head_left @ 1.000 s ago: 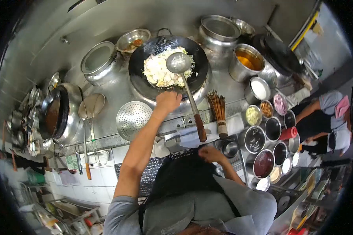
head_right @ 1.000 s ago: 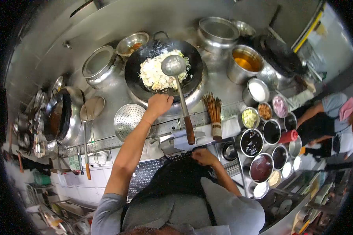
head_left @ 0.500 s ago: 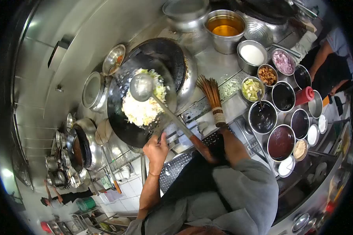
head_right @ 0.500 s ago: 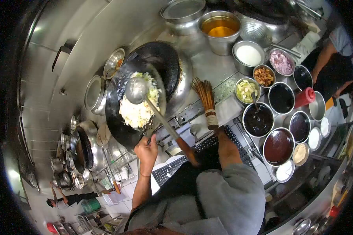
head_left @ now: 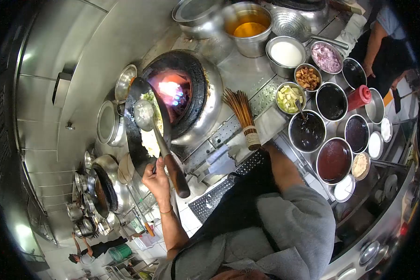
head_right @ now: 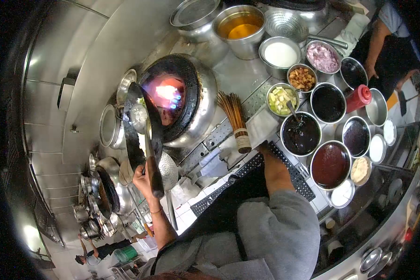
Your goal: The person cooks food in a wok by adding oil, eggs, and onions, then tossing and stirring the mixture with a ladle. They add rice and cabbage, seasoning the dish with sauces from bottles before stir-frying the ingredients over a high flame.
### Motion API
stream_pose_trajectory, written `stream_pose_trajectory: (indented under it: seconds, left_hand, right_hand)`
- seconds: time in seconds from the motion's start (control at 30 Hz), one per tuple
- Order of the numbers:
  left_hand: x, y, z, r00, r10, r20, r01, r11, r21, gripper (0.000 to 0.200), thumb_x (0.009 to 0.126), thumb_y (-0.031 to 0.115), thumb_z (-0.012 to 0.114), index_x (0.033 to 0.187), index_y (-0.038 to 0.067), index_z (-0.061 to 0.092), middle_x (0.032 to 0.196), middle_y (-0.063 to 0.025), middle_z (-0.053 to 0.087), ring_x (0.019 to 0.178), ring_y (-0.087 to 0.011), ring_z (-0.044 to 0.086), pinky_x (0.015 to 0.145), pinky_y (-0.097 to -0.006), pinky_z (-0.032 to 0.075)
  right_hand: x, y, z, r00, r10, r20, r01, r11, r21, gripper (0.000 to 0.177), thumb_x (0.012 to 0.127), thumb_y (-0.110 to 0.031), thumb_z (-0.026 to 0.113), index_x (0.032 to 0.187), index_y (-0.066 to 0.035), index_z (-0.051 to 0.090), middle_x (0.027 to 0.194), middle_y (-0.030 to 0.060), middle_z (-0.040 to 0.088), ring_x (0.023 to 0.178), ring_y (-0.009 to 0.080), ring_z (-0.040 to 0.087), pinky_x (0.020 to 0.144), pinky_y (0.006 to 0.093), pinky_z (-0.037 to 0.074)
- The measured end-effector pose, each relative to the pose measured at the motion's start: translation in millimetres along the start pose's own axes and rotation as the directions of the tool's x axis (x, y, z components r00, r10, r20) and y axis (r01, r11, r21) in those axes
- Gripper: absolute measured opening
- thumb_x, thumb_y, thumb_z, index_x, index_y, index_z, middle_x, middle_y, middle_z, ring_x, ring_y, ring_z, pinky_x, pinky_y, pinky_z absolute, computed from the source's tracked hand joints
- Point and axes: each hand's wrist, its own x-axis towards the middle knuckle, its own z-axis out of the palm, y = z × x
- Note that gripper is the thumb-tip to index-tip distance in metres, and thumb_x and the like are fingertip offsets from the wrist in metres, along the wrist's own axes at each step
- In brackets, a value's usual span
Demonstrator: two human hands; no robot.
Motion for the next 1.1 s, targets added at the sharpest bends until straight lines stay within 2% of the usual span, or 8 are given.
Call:
stream_pose_trajectory:
  seconds: [0.13,0.17,0.27,0.37,0.67,0.87,0.97,1.1]
  left_hand:
    - [4.3,-13.5,-8.7,0.998,0.044,0.033,-0.044,0.999,-0.019,0.041,0.090,0.016,0.067,0.062,0.004,0.040,0.059,0.0067,0.037,0.058,-0.0037,0.028,0.047,-0.0241,0.021]
    - [0.0,10.1,-4.1,0.999,-0.040,0.034,0.043,0.993,-0.112,0.036,0.089,0.011,0.067,0.064,0.005,0.041,0.060,0.0069,0.040,0.058,-0.0031,0.031,0.047,-0.0231,0.022]
    - [-2.5,13.4,-12.0,0.990,-0.067,0.120,0.092,0.972,-0.218,0.020,0.089,0.008,0.065,0.075,0.005,0.052,0.069,0.0061,0.050,0.062,-0.0020,0.040,0.053,-0.0195,0.032]
    - [3.6,-6.5,-14.5,0.996,0.049,0.081,-0.034,0.983,-0.178,0.025,0.088,0.009,0.066,0.071,0.006,0.050,0.067,0.0062,0.048,0.062,-0.0024,0.040,0.055,-0.0197,0.034]
    - [7.2,-12.6,-17.4,0.999,0.016,0.044,-0.014,0.999,-0.034,0.036,0.087,0.011,0.069,0.063,0.008,0.042,0.066,0.0058,0.046,0.065,-0.0033,0.041,0.061,-0.0193,0.037]
    - [5.1,-6.7,-13.3,0.997,0.057,0.061,-0.037,0.956,-0.290,0.038,0.087,0.010,0.069,0.063,0.010,0.039,0.066,0.0052,0.046,0.068,-0.0029,0.044,0.065,-0.0200,0.040]
    - [5.0,-5.0,-12.9,0.999,0.016,0.044,-0.004,0.962,-0.273,0.038,0.087,0.009,0.068,0.063,0.011,0.039,0.066,0.0054,0.045,0.068,-0.0028,0.043,0.065,-0.0205,0.040]
    - [6.1,-25.2,-20.7,0.995,0.053,0.081,-0.019,0.925,-0.380,0.014,0.082,0.004,0.067,0.074,0.003,0.056,0.076,-0.0005,0.058,0.070,-0.0075,0.052,0.068,-0.0214,0.042]
  right_hand:
    - [1.4,-4.4,-2.5,1.000,0.003,0.002,-0.003,1.000,-0.008,0.040,0.082,-0.033,0.063,0.105,0.000,0.063,0.099,0.0246,0.065,0.096,0.0412,0.062,0.085,0.0473,0.050]
    - [0.5,-4.0,-2.5,1.000,0.003,0.002,-0.003,1.000,-0.012,0.040,0.082,-0.033,0.063,0.105,0.000,0.063,0.099,0.0246,0.065,0.096,0.0411,0.062,0.085,0.0473,0.050]
    - [2.7,-6.1,-3.6,1.000,0.004,0.002,-0.004,1.000,-0.019,0.040,0.082,-0.032,0.063,0.106,0.000,0.062,0.100,0.0244,0.065,0.096,0.0409,0.063,0.085,0.0472,0.050]
    - [3.5,-8.5,-3.7,1.000,0.002,0.000,-0.002,1.000,-0.022,0.040,0.082,-0.032,0.063,0.107,0.000,0.062,0.100,0.0243,0.065,0.096,0.0406,0.063,0.084,0.0470,0.050]
    - [7.2,-11.1,-7.3,1.000,0.005,-0.011,-0.005,0.999,-0.033,0.040,0.082,-0.030,0.064,0.109,0.000,0.061,0.101,0.0239,0.065,0.096,0.0398,0.063,0.084,0.0467,0.050]
    - [9.8,-10.6,-9.2,1.000,0.007,-0.013,-0.007,0.999,-0.037,0.040,0.082,-0.029,0.064,0.110,0.000,0.060,0.102,0.0236,0.065,0.095,0.0393,0.063,0.083,0.0464,0.050]
    - [12.8,-12.0,-10.2,1.000,0.001,-0.008,-0.001,0.999,-0.038,0.040,0.082,-0.029,0.064,0.111,0.000,0.060,0.102,0.0235,0.065,0.095,0.0391,0.063,0.083,0.0463,0.050]
    - [13.8,-14.3,-10.9,1.000,-0.005,-0.005,0.005,0.999,-0.046,0.041,0.082,-0.028,0.064,0.112,0.000,0.059,0.103,0.0233,0.065,0.095,0.0387,0.063,0.083,0.0461,0.050]
